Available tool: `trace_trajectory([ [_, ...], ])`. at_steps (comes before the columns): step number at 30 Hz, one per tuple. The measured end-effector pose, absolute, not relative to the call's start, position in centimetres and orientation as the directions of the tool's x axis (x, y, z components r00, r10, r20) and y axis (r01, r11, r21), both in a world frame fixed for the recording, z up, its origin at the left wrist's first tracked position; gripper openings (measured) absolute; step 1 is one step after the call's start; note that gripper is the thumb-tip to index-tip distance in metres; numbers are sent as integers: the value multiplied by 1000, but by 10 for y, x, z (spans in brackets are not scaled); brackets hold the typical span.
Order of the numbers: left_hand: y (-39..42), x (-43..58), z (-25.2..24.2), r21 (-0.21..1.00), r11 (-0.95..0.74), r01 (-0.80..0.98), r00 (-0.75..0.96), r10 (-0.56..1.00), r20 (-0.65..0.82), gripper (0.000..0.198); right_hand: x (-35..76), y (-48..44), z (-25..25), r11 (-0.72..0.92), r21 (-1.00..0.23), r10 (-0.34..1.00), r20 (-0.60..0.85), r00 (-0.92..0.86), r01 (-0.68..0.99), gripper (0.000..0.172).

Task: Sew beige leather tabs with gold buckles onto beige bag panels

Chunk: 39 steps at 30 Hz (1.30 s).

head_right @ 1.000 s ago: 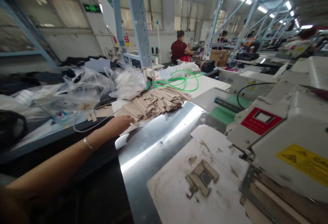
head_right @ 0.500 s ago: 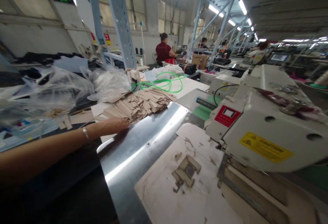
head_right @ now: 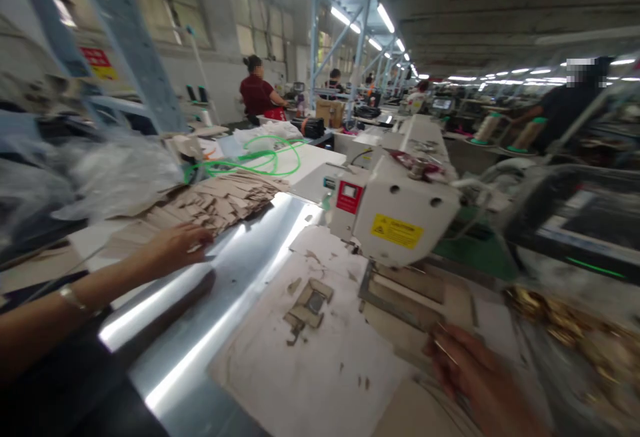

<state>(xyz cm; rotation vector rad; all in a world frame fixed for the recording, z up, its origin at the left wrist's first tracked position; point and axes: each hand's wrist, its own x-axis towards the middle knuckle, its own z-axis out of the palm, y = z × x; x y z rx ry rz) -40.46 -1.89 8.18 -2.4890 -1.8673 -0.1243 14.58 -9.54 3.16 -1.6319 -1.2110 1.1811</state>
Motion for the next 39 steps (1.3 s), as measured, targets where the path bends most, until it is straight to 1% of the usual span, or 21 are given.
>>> trace_trajectory([
  [2,-15,-356,81,199,-409,891,374,907,193,17,139,-96,38,-328,-942,941,-319,113,68,33],
  [4,-20,-293,79,369,-523,768,473,852,223,18,131,-95,45,-333,-943,940,-332,83,-8,34],
  [6,-31,-226,75,457,-608,649,593,781,198,19,123,-94,50,-332,-943,941,-333,59,-22,35],
  [8,-42,-162,69,501,-675,542,695,695,184,26,117,-95,53,-319,-948,947,-318,48,14,36],
  [10,-48,-111,64,513,-687,515,732,664,155,31,113,-97,55,-277,-954,961,-275,39,112,36],
  [11,-48,-91,61,508,-687,519,738,660,138,33,112,-98,55,-242,-952,970,-241,31,187,34],
  [13,-47,-62,57,509,-660,553,730,678,87,33,111,-99,57,-128,-909,991,-130,23,397,30],
  [15,-45,-45,55,534,-629,566,716,696,61,33,110,-100,58,8,-776,999,28,22,631,27],
  [17,-44,-36,54,580,-616,533,711,698,88,36,111,-101,59,77,-598,989,149,16,798,31],
  [18,-43,-33,53,603,-615,508,708,696,114,37,111,-101,59,81,-527,985,170,12,846,34],
  [20,-42,-30,52,627,-619,473,701,695,158,39,113,-102,59,60,-451,989,148,8,890,34],
  [23,-40,-28,51,614,-623,484,704,694,150,38,112,-103,57,82,-423,993,108,-39,902,30],
  [27,-40,-27,53,565,-657,498,724,674,146,42,105,-107,57,112,-321,992,89,-88,940,38],
  [29,-43,-29,56,537,-677,503,734,663,149,46,107,-107,57,94,-303,994,85,-71,948,37],
  [31,-48,-33,60,448,-716,535,732,658,177,40,114,-105,57,70,-360,994,105,-34,930,31],
  [33,-52,-38,60,299,-757,581,725,648,233,25,124,-100,57,26,-447,994,110,26,894,26],
  [35,-54,-42,58,195,-777,599,730,629,267,16,132,-95,57,-14,-542,996,63,57,840,26],
  [36,-53,-43,56,183,-784,593,736,620,271,14,133,-92,57,-27,-588,998,32,56,808,27],
  [39,-45,-39,50,239,-796,556,747,604,277,14,131,-84,58,-31,-684,999,-29,15,729,29],
])
